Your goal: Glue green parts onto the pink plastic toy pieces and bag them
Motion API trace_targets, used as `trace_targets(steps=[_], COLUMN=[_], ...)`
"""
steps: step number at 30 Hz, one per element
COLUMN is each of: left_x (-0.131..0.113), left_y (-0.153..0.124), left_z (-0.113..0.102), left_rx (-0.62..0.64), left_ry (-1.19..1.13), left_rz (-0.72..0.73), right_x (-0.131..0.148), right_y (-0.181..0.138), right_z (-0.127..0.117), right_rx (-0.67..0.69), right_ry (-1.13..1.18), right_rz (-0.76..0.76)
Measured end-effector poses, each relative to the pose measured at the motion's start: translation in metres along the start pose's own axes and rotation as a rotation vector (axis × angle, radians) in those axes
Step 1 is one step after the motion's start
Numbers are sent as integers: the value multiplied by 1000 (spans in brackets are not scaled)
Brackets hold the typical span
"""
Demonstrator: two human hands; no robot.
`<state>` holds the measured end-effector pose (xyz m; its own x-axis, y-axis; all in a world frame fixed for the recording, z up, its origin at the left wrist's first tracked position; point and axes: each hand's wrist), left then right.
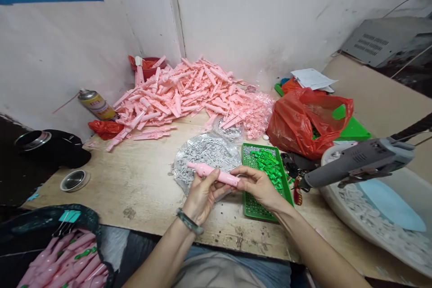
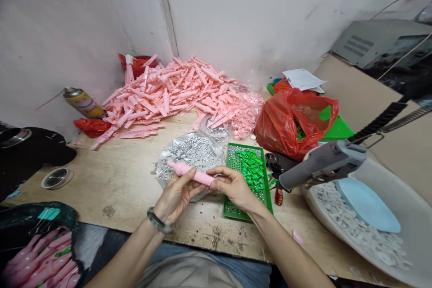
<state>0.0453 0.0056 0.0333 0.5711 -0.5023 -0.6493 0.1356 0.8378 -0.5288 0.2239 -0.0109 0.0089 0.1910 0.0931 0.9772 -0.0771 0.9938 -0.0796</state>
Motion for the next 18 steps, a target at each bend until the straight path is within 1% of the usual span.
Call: trace_targets(steps=[2,3,6,9,11,13,14,15,16,17,18], left_x=[1,2,5,7,9,9,9,8,7,5,2], left_y=[-1,-2,-3,-5,-6,-7,-7,-7,-7,-7,-7], left_z=[-1,-2,-3,-1,0,0,-1,-2,-4,-5,-7], left_rx=[13,7,-29,-18,12,37,35,24,7,-12,-24], left_ry=[16,32,81,82,82,93,102,110,120,133,150], left_rz=[-58,-59,-67,-137,-190,-213,-201,-173,-133,-92,-60], right_x=[-4,-7,-13,-15,-12,-8,-4,0,6,13,21], right_y=[-1,-2,-7,-16,-25,-34,-38,-40,-42,-41,-40], right_z=[-3,-4,-7,-3,5,10,7,0,-12,-29,-51], right_rx=[83,99,57,-8,-14,-35,-98,-228,-430,-682,-962], right_ry=[73,74,-26,-137,-174,-285,-384,-491,-586,-655,-668], right_rz=[67,62,-71,-225,-248,-278,-339,-441,-573,-708,-828])
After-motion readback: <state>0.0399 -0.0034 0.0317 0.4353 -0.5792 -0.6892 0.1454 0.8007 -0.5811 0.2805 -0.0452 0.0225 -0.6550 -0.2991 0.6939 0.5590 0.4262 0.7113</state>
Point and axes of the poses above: each hand's wrist, its own y-axis towards the middle knuckle, its own z-axis out of the palm, x = y × z, and after that the axes turned 5 degrees about -x, right-handed
